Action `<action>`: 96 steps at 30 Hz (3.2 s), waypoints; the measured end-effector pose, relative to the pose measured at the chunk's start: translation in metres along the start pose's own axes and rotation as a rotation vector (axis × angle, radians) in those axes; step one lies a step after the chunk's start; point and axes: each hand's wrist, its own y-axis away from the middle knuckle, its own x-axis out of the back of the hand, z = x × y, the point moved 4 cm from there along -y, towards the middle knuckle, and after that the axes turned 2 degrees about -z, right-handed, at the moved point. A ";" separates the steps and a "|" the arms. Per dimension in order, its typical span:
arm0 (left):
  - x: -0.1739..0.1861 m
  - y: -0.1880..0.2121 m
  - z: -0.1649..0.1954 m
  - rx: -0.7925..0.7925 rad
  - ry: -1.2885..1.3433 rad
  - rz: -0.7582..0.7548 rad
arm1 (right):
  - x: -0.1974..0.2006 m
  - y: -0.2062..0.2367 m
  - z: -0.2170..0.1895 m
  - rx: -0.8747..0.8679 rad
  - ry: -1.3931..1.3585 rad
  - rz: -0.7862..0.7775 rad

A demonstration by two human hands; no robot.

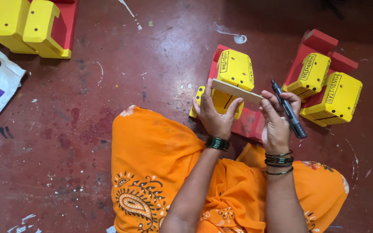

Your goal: The person sits on the floor and uses a black marker to write lettering and draw lines on yellow foam objects with red bases. They hold each object steady, write on its side, then use a small wooden strip as a straightedge to draw ruled lines, working through several objects one at a time.

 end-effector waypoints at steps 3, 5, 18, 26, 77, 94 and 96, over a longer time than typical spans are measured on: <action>-0.004 0.001 -0.001 0.015 -0.018 0.020 | -0.001 -0.002 -0.001 0.026 0.040 0.001; -0.006 0.002 -0.001 0.024 -0.020 0.033 | -0.002 -0.003 -0.002 0.034 0.041 -0.001; -0.009 0.005 -0.002 -0.001 -0.011 0.040 | -0.003 0.000 0.000 0.050 0.061 0.011; -0.014 0.006 -0.004 0.048 -0.014 0.037 | -0.001 0.005 -0.036 0.246 0.469 0.090; -0.011 0.017 0.003 0.104 0.079 0.087 | -0.090 0.024 -0.055 0.466 0.887 -0.247; -0.009 0.016 0.005 0.095 0.060 0.095 | -0.097 0.021 -0.052 0.480 0.940 -0.269; -0.009 0.016 0.006 0.096 0.041 0.097 | -0.097 0.021 -0.053 0.496 0.977 -0.268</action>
